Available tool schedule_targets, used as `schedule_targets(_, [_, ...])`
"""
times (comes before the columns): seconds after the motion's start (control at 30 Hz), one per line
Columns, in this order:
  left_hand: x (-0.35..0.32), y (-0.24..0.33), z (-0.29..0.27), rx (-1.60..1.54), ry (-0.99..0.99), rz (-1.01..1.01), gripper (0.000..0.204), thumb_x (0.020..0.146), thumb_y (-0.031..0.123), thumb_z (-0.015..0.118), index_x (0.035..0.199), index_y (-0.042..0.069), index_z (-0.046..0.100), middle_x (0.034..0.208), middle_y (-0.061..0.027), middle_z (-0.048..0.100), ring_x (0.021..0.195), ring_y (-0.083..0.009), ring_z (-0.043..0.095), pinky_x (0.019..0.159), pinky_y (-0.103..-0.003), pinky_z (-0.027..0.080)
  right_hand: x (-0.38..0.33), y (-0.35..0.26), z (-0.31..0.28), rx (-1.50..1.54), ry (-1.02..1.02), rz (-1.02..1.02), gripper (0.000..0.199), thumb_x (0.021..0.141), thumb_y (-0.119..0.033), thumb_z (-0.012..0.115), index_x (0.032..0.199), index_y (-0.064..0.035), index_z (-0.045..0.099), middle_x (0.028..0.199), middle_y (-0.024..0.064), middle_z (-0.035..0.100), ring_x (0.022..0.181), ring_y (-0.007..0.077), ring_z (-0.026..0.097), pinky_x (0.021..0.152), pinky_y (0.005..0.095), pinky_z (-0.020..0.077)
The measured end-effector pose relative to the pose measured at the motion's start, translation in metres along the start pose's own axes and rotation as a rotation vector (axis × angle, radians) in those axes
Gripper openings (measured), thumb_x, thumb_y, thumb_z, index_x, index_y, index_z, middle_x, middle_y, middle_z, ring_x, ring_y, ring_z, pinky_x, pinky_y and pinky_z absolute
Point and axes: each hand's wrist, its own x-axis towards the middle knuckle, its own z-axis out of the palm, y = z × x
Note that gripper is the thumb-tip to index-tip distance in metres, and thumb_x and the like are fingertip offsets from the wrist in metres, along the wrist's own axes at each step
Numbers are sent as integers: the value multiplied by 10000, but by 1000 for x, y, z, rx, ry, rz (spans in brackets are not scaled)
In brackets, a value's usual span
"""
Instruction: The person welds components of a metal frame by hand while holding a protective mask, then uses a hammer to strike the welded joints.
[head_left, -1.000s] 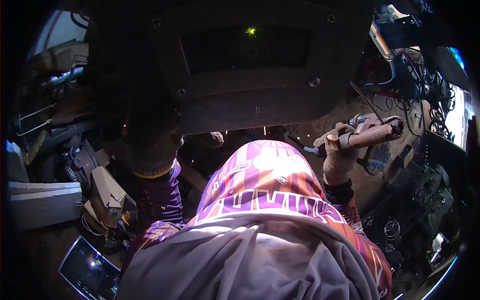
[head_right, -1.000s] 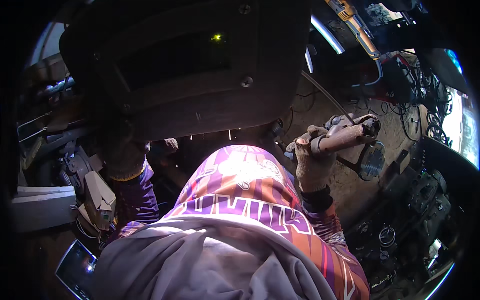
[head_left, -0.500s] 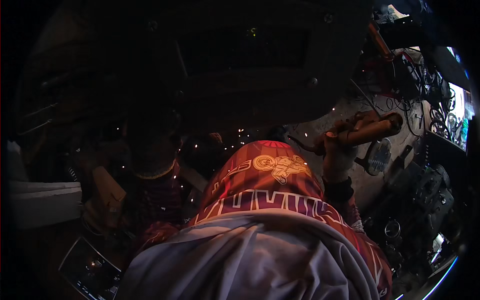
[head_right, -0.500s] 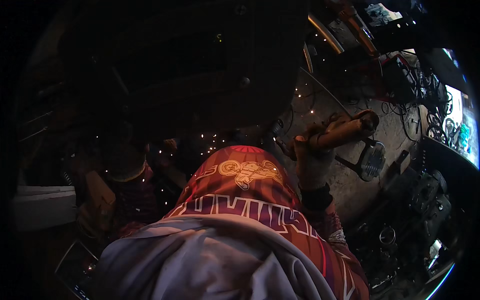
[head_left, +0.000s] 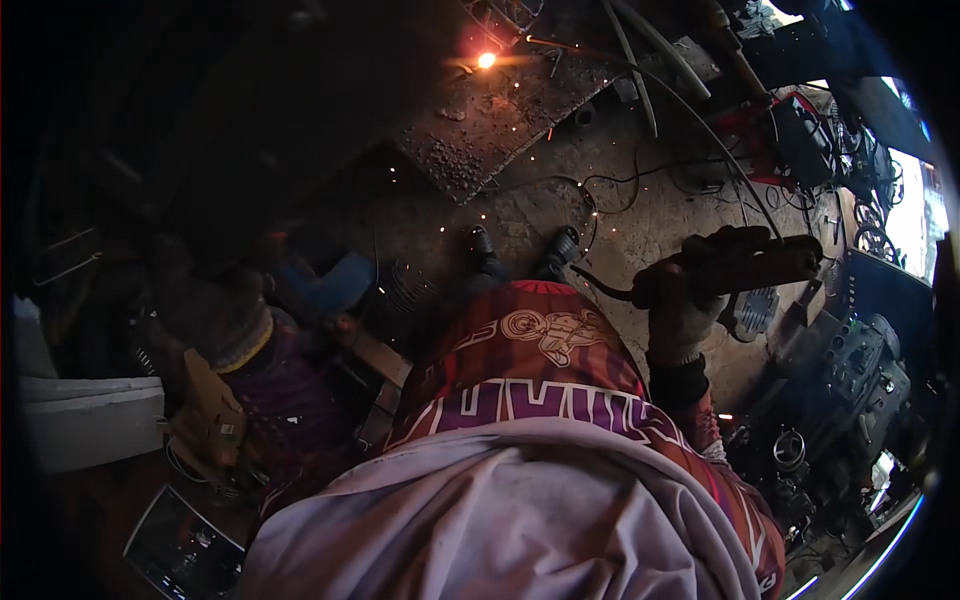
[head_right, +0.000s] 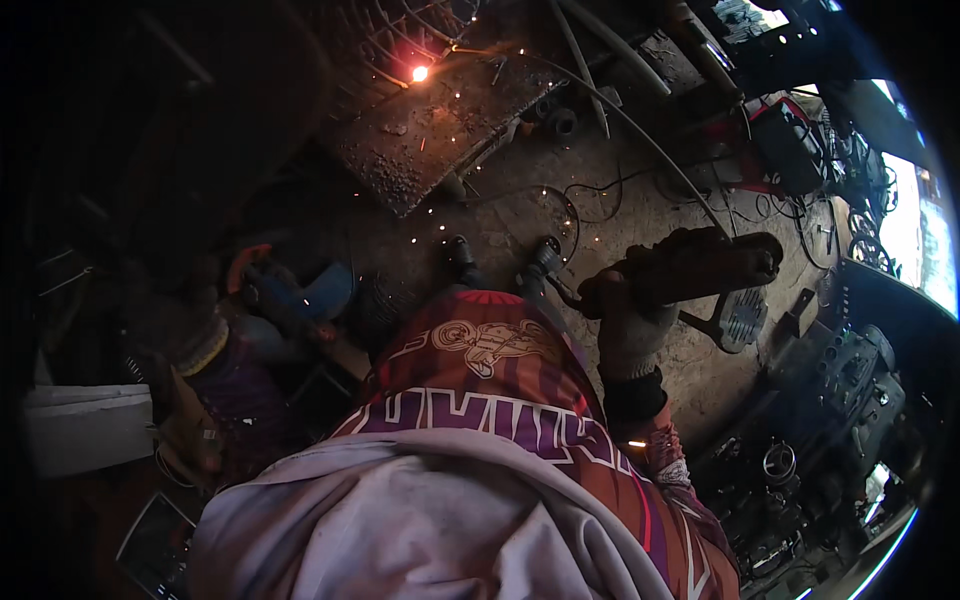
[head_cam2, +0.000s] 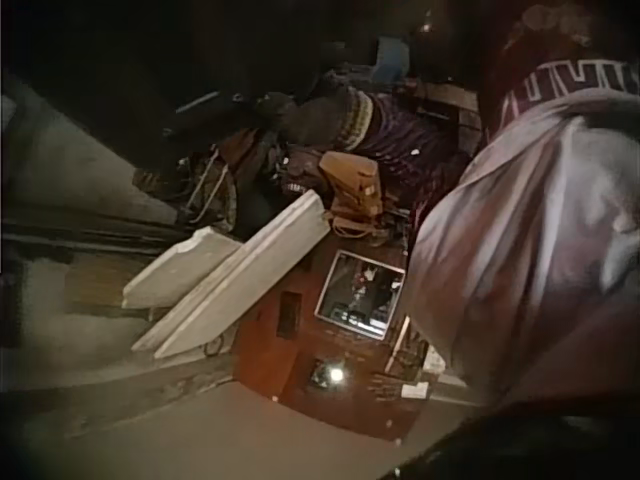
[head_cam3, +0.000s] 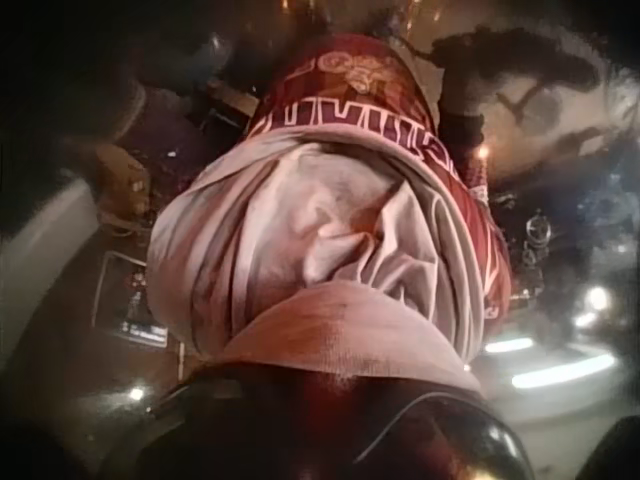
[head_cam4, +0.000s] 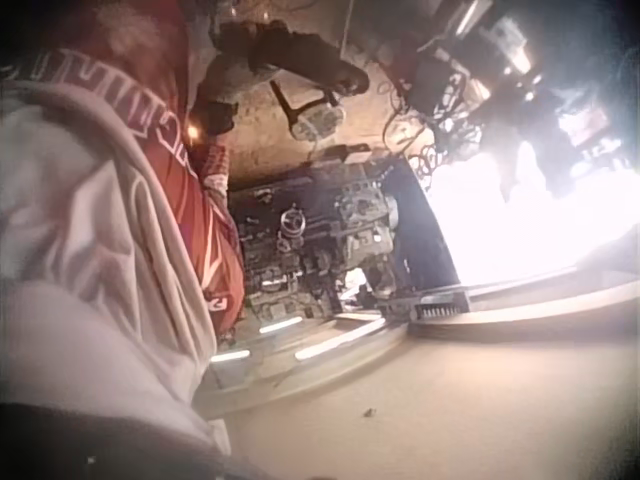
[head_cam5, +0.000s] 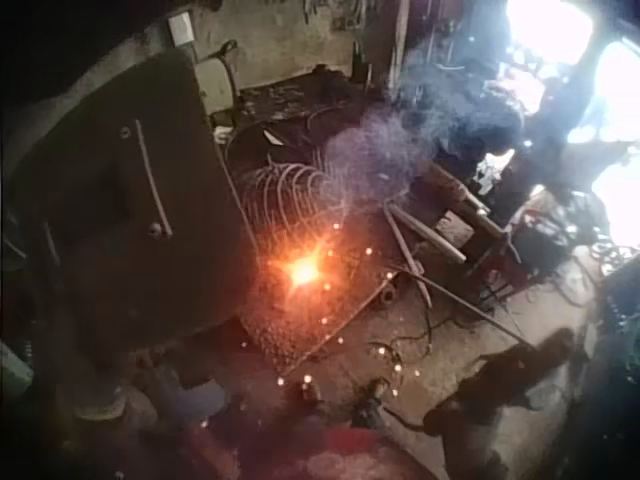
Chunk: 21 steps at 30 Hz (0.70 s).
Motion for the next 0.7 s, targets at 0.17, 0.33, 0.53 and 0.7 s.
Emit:
schedule_targets(0.17, [16,16,-40,905,153,301,460,858,230,690,1231,6,543,1170,-140,618,998,-264,630,841,-354,550,-6,8,0,-31,33,52,336,833,8,600,1151,11,492,808,109,613,612,199,638,489,294,511])
schedule_targets(0.33, [3,-3,-10,1611,-35,683,528,841,187,694,1285,-12,487,1248,-158,573,1078,-248,604,851,-360,553,-8,10,4,-51,-11,101,335,850,-15,591,1164,26,481,818,114,617,627,193,644,491,279,507])
schedule_targets(0.53, [3,4,12,99,189,2,445,860,225,648,1252,41,546,1225,-156,597,1042,-314,623,680,-446,591,-10,12,12,-37,-4,100,332,852,-16,597,1161,26,485,802,101,603,627,186,641,494,270,505])
schedule_targets(0.7, [3,6,10,95,107,-74,455,852,226,655,1262,66,541,1226,-148,596,1037,-313,625,681,-463,599,-11,12,15,-26,-8,120,335,836,-4,613,1150,14,497,795,94,596,628,188,640,499,275,504])
